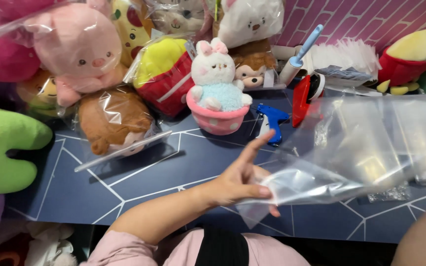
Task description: The person picks up a clear plastic bag, places a small white rabbit plush inside, and then uses a red tape dispenser to seal the bag's opening.
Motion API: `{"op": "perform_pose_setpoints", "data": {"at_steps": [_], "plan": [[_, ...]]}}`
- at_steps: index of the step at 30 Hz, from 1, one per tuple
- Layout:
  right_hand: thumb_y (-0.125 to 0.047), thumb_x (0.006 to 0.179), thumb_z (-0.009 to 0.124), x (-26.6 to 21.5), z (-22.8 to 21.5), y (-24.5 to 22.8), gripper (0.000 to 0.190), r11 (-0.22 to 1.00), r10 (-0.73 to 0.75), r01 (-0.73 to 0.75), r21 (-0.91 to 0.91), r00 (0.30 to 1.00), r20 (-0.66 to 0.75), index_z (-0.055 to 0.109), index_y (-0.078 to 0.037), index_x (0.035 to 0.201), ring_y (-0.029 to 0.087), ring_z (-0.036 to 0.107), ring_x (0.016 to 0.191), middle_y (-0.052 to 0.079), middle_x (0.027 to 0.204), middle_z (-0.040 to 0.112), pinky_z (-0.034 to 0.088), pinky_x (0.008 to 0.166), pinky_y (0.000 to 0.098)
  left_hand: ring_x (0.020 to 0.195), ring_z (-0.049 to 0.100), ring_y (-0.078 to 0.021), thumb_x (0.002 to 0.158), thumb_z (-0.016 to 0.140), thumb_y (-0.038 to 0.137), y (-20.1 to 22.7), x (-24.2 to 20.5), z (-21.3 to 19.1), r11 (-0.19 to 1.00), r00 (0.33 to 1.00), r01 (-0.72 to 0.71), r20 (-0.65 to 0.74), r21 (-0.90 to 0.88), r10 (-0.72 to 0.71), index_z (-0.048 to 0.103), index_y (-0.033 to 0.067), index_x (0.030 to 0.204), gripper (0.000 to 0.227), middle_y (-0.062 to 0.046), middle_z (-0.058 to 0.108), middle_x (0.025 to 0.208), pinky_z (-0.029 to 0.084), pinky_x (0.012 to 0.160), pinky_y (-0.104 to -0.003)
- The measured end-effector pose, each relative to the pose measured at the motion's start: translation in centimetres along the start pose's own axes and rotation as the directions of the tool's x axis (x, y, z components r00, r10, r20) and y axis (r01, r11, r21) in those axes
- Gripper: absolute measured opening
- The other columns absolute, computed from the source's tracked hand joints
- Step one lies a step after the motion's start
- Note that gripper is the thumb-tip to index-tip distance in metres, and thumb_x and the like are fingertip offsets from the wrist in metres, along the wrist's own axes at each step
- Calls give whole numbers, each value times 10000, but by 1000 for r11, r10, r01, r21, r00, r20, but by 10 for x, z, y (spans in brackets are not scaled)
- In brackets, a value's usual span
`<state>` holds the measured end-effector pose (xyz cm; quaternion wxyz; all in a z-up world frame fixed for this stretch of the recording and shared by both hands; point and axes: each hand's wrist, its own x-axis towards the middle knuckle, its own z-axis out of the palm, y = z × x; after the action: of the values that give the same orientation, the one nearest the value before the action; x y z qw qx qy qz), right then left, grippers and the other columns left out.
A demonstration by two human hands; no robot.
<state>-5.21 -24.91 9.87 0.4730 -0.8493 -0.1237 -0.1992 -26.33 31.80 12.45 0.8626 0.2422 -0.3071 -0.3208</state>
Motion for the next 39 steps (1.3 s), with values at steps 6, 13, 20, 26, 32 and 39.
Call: {"op": "perform_pose_setpoints", "data": {"at_steps": [6,13,20,26,32,39], "plan": [[-56,1168,441,-79,176,-233,167,921,306,-309,-238,951,-50,607,-75,1167,211,512,808,89,995,578,433,681,378,1386,507,-538,1001,717,322,78,-56,34,935,935,-355,16,18,355,588,16,1456,563,-343,457,1542,416,1203,-649],[-256,998,613,-169,273,-202,146,887,458,-391,-246,811,363,709,-156,952,227,619,648,65,694,689,475,625,363,825,780,-354,895,763,173,117,-39,20,848,563,-253,-642,465,520,614,6,1326,486,-316,702,1218,679,623,-367],[-297,848,816,-184,293,-232,495,859,50,39,-510,986,160,595,-90,1239,304,677,927,103,1035,615,595,763,412,643,770,-321,980,647,410,112,-40,-51,902,401,22,-830,431,387,688,132,1304,429,-238,758,874,671,545,-409],[-346,748,851,-170,342,-215,827,635,-640,665,-393,738,213,496,-117,1459,412,495,1306,217,1463,479,368,1062,560,635,770,-306,984,591,491,115,-41,-60,889,369,125,-853,440,370,697,170,1307,468,-233,758,867,657,519,-392],[-748,711,715,-183,367,-238,943,815,-486,538,-214,837,253,613,-108,1396,276,550,1129,98,1232,599,310,1018,481,655,775,-293,1000,564,483,112,-42,-57,902,350,143,-873,408,339,687,192,1330,457,-212,771,887,661,546,-385],[-178,962,704,-142,340,-313,94,927,-365,326,184,898,247,771,-121,930,239,665,713,39,739,675,496,667,335,652,775,-309,986,579,509,110,-55,-51,897,357,153,-870,414,341,694,181,1320,482,-223,769,875,656,533,-395]]}}
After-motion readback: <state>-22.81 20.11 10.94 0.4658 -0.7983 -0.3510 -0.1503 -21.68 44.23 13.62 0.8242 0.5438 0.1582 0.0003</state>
